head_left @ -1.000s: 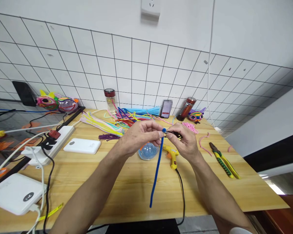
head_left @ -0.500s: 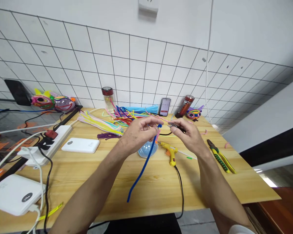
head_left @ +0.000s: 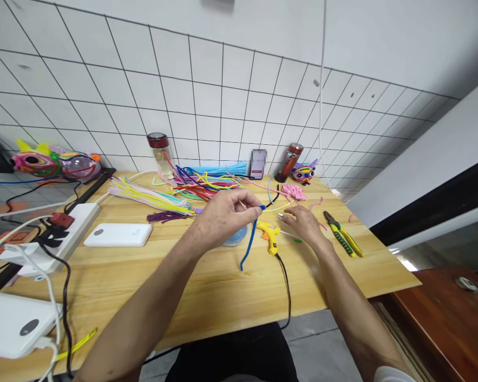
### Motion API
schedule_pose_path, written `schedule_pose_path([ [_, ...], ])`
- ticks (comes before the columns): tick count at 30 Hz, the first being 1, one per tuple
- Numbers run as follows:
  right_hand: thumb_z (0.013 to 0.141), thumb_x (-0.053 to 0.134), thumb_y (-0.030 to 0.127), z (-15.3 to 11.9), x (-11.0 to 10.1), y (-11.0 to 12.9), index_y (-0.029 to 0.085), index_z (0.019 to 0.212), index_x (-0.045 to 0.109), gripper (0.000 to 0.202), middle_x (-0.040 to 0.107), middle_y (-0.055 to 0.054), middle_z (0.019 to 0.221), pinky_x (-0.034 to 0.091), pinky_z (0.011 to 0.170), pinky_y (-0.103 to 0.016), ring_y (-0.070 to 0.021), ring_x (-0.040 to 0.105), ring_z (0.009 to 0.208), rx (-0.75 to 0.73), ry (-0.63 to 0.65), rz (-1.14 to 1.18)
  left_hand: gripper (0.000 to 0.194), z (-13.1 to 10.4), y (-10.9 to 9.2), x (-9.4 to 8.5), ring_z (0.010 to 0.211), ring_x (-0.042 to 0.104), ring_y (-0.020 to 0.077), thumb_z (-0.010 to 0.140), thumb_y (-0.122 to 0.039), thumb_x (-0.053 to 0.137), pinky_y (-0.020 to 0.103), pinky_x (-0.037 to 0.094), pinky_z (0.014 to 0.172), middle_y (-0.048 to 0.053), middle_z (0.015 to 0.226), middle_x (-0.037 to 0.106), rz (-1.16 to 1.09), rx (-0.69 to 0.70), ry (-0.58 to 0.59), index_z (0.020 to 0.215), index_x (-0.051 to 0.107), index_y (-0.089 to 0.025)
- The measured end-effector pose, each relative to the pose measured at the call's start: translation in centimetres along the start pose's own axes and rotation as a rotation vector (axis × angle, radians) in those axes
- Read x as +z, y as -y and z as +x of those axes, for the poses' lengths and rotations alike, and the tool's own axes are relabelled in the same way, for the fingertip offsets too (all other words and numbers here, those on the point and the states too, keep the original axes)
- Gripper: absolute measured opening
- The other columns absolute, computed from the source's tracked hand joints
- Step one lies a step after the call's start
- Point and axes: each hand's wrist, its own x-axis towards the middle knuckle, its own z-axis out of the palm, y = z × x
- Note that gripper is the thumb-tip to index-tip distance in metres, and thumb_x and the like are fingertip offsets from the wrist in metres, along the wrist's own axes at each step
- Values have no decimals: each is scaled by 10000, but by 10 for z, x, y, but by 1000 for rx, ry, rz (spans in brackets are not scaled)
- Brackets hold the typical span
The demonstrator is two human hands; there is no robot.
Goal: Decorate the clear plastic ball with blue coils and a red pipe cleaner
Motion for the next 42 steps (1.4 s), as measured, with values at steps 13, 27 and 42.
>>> schedule_pose_path([
  [13, 903, 630, 158, -42, -81, 135, 217, 840, 676, 99, 705, 7, 755, 442, 626, -286, -144, 605, 665, -518, 10, 284, 136, -9, -19, 9, 643, 508, 131, 860, -158, 638, 271, 330, 642, -27, 674, 631, 392, 48, 48, 771, 739, -183],
  [27, 852, 561, 104, -49, -69, 130, 212, 801, 573, 119, 638, 7, 731, 386, 638, -282, -136, 561, 643, -539, 18, 185, 97, -10, -17, 13, 642, 501, 124, 863, -168, 660, 276, 345, 656, -36, 694, 610, 452, 27, 87, 797, 731, -178],
  [42, 823, 563, 202, -49, -46, 128, 230, 756, 564, 73, 561, 29, 679, 393, 584, -275, -136, 512, 615, -285, -118, 582, 201, -2, -6, 23, 646, 556, 130, 789, -357, 658, 248, 398, 602, 8, 707, 673, 31, -34, 6, 771, 712, -164],
])
